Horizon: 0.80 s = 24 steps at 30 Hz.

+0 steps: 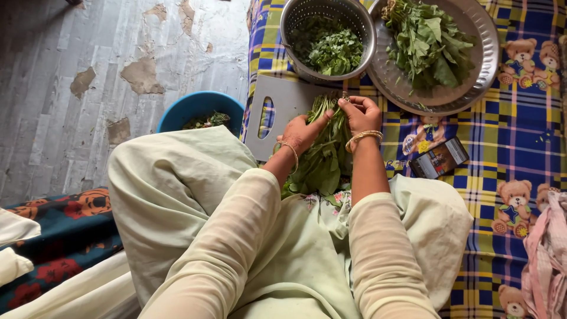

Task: Picking and sorting green leafy vegetables from their stems while sitting on a bed.

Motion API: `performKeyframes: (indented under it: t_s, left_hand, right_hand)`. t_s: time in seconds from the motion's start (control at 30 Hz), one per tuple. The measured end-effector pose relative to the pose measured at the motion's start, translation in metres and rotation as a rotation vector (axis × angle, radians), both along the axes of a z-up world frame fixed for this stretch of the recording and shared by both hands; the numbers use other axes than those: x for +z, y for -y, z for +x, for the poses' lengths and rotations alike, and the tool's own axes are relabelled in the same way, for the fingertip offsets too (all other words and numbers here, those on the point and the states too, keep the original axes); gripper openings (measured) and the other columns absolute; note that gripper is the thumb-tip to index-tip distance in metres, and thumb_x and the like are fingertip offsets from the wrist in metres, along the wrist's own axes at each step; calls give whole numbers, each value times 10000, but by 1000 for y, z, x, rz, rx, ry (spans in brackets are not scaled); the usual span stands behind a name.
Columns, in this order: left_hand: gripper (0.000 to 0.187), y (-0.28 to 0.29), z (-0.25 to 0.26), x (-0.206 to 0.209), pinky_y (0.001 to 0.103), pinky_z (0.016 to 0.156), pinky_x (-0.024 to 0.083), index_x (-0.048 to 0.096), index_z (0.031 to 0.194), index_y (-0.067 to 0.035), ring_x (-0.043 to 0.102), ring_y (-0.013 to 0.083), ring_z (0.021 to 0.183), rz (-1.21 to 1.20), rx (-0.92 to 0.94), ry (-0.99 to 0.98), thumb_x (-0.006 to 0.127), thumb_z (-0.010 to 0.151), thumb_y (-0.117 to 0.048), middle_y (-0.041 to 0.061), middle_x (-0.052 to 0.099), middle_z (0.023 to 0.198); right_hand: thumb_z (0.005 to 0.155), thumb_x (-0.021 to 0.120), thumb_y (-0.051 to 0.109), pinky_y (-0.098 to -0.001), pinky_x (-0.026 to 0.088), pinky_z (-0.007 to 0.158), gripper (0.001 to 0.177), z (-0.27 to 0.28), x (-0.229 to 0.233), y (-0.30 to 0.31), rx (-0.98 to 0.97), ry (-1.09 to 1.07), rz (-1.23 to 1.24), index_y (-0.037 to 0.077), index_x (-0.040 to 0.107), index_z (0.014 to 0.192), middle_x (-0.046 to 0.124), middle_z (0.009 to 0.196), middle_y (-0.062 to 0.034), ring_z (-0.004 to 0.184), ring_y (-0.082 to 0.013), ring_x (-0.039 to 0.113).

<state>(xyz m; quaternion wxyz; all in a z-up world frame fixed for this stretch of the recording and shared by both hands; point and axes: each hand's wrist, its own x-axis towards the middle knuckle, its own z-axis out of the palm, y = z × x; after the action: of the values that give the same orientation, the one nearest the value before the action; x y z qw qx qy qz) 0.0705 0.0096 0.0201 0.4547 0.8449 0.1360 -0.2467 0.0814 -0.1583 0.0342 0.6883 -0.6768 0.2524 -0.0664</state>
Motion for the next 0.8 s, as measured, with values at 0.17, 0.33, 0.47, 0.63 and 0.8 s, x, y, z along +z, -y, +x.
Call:
performKeyframes:
  t_s: [0.17,0.33,0.47,0.63,0.8]
  left_hand:
    - [965,3,1,-1,666,1140,219,591,1405,-84,556,331,1336,26,21,9,516,802,-834,151,627,1401]
    - [817,5,-7,-4,613,1089,288,566,1436,-137,551,322,1331,86,44,108,522,881,-735,135,612,1403]
    - [614,2,-26,13,580,1026,308,549,1447,-184,481,304,1298,80,105,512,589,902,-463,73,570,1353]
    - [323,-11,-61,56,492,1094,347,779,1110,-246,529,222,1256,136,-51,594,640,820,-280,-2,621,1222]
    - [462,-13,-65,41,431,942,437,740,1163,-159,534,283,1127,249,-154,680,784,739,-335,64,622,1124]
  right_hand:
    - [832,854,113,-200,498,603,231,-17,16,2,15,70,41,39,730,1012,746,883,0,725,-50,653]
    - [847,840,118,-177,517,606,249,-36,52,4,45,124,-5,38,726,1054,745,910,6,746,-33,667]
    - [874,835,92,-195,540,630,265,-44,63,15,86,276,8,14,709,1095,750,925,-17,768,-51,677]
    - [884,819,84,-207,582,665,270,-53,82,17,82,293,-17,8,698,1112,753,945,-23,804,-56,701]
    - [896,813,68,-215,587,678,272,-60,80,16,88,345,3,-6,697,1130,747,955,-36,806,-64,693]
